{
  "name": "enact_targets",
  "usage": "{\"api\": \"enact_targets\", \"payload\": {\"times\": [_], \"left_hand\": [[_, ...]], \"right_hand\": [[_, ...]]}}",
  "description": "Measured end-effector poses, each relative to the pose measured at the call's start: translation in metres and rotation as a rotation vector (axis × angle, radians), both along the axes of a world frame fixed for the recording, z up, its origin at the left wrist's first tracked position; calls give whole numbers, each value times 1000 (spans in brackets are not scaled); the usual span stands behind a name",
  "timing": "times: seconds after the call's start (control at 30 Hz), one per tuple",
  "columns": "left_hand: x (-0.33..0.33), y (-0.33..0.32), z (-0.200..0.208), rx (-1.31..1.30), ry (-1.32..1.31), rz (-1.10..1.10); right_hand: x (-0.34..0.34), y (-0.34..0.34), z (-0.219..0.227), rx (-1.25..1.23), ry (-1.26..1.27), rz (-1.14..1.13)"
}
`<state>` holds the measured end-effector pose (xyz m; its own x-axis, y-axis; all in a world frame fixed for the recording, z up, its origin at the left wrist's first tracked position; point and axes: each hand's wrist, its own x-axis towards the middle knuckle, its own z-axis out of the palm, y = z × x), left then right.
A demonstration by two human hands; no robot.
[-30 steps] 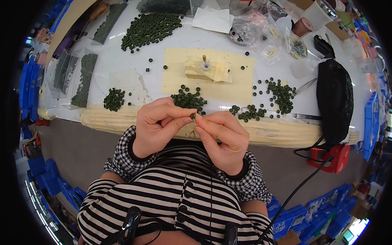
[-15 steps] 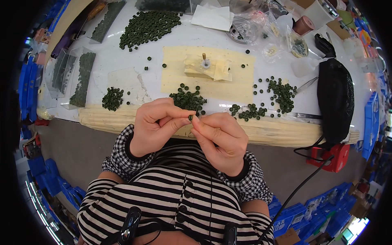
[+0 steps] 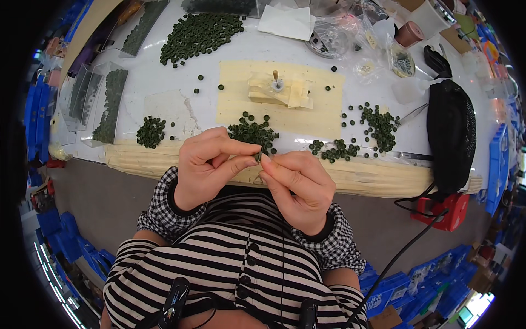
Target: Assembling small green plastic components onto a white base on a production workbench.
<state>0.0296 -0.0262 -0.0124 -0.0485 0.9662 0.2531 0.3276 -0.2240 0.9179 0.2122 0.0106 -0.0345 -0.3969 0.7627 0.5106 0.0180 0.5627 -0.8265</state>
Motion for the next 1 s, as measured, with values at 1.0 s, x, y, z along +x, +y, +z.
{"api": "enact_targets", "payload": {"times": [1.0], "left_hand": [[1, -2, -1, 188, 206, -34]], "right_hand": [[1, -2, 1, 54, -64, -33]]}}
